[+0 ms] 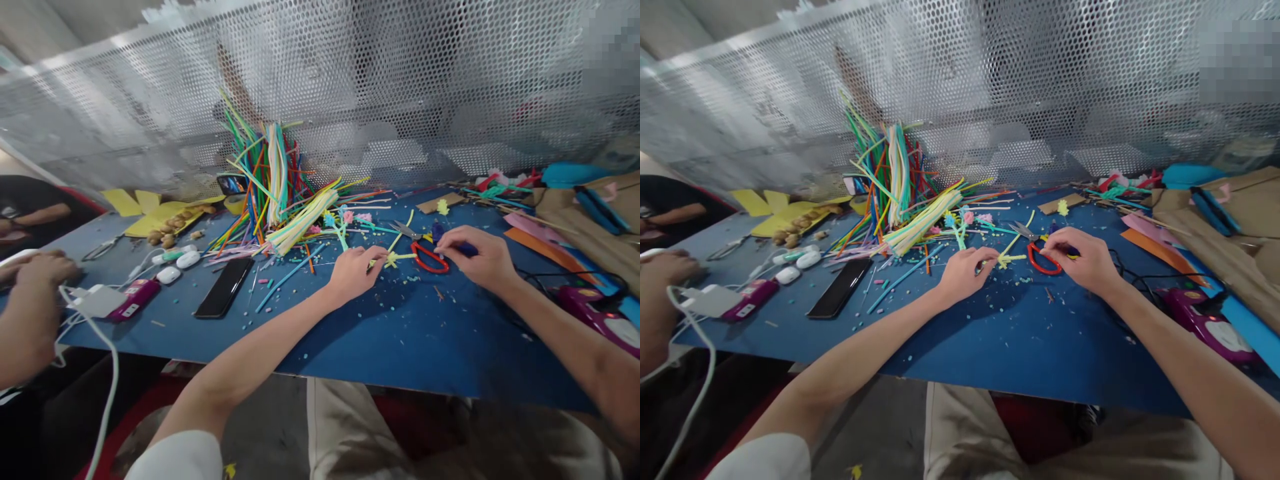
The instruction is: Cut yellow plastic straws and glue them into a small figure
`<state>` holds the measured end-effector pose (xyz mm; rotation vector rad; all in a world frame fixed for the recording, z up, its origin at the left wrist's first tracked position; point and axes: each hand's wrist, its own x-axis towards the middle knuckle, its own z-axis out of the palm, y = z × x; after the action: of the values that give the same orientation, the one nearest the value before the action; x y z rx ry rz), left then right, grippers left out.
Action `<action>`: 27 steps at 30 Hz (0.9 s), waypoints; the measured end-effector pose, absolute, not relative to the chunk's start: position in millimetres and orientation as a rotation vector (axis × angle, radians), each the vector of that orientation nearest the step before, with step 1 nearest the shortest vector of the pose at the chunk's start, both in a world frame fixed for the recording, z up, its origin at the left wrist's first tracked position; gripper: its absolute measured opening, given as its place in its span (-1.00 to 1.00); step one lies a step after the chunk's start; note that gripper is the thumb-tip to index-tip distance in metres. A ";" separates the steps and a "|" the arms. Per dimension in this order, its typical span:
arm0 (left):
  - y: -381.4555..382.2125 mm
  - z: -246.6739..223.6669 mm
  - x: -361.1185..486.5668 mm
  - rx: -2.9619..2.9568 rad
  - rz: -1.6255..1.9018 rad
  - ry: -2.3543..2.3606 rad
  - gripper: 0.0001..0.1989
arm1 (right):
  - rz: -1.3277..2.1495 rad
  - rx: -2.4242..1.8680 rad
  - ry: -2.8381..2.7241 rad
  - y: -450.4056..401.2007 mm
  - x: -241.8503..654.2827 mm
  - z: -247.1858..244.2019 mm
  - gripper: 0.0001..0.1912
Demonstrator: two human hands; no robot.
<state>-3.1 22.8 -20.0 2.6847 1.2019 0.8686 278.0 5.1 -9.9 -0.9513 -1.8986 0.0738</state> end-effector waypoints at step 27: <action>0.3 -13.2 8.9 2.760 1.015 0.754 -0.77 | 0.469 -0.834 -2.204 -5.8 250.2 -19.0 -0.83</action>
<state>8.9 0.3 -13.2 2.7603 0.7544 1.0153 250.2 -5.8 -19.0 -0.8342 -2.2036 0.4694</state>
